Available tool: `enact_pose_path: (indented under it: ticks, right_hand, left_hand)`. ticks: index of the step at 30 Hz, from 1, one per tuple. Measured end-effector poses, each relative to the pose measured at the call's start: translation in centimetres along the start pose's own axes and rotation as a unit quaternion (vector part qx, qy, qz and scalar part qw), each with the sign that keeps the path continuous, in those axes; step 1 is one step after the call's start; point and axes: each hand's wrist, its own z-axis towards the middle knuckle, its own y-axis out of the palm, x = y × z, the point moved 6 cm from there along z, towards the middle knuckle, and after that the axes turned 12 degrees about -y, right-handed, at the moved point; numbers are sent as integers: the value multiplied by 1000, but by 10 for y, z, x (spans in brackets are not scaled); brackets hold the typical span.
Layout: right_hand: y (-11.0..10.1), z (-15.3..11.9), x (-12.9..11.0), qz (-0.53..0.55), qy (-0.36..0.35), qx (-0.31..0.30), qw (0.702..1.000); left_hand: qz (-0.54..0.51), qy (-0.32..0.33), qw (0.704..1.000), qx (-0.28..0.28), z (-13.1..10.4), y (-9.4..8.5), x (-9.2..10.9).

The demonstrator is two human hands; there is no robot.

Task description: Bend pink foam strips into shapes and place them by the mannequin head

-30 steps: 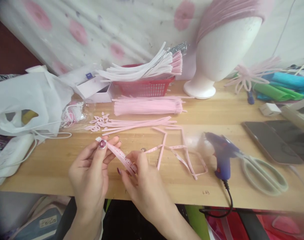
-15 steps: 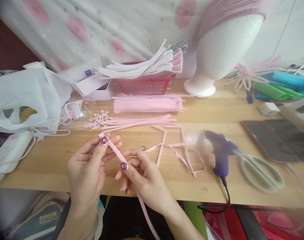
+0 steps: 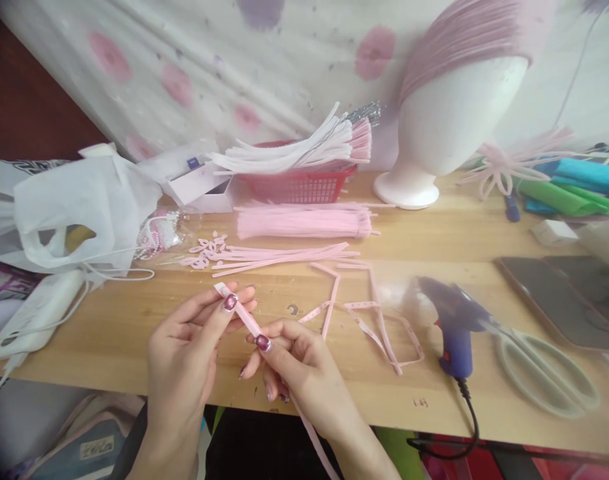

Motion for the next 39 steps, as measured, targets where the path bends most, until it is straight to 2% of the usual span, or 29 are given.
enact_pose_path:
  ticks: [9, 21, 27, 39]
  right_hand:
    - [-3, -4, 3, -28, 11, 5, 1000]
    - [-2, -4, -7, -176, -32, 10, 984]
    - [-3, -3, 0, -110, 11, -22, 994]
    - [-13, 5, 4, -63, 13, 7, 998]
  left_hand:
    - [1, -22, 1000, -5, 0, 2, -3]
    - [-28, -58, 995, -78, 20, 8, -14]
    - [-21, -65, 994, -87, 23, 12, -14]
    - [-18, -77, 993, -93, 23, 14, -14]
